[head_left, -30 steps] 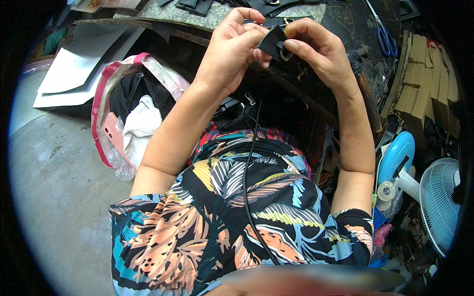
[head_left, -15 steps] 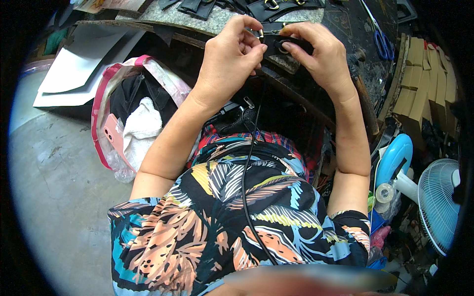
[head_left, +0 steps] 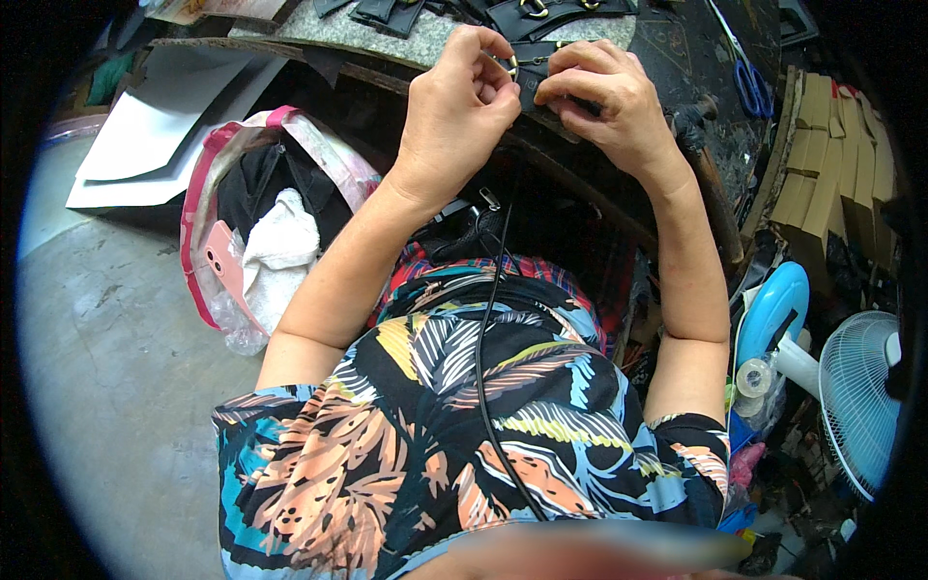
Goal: The person repeatedly picks up black leather straps with brass hardware from a workbench, threads the strap ends through the metal rings, and uses a hammer to secure the connections. The person then places the finished straps back on the table.
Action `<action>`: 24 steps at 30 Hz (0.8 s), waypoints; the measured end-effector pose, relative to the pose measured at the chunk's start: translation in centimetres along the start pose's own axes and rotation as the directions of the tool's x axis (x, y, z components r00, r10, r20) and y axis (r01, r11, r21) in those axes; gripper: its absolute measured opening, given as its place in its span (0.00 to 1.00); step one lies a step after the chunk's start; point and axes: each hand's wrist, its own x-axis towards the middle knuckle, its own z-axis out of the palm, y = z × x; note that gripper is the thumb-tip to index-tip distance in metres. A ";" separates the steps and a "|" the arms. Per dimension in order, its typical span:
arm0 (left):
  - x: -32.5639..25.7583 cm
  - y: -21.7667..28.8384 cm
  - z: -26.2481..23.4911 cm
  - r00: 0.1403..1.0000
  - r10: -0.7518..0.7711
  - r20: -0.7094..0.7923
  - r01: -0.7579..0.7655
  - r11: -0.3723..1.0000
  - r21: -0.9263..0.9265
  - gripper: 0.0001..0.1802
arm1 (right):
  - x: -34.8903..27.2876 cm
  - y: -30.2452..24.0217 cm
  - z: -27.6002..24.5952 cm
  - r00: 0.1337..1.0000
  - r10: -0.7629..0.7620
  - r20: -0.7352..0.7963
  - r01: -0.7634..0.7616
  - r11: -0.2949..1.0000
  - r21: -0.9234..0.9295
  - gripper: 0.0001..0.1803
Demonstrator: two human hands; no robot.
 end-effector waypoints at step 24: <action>-0.8 -0.6 -2.4 0.891 0.454 -0.027 -0.386 0.786 0.482 0.11 | 0.0 -0.3 -0.2 0.977 0.198 0.081 -0.206 0.971 0.124 0.13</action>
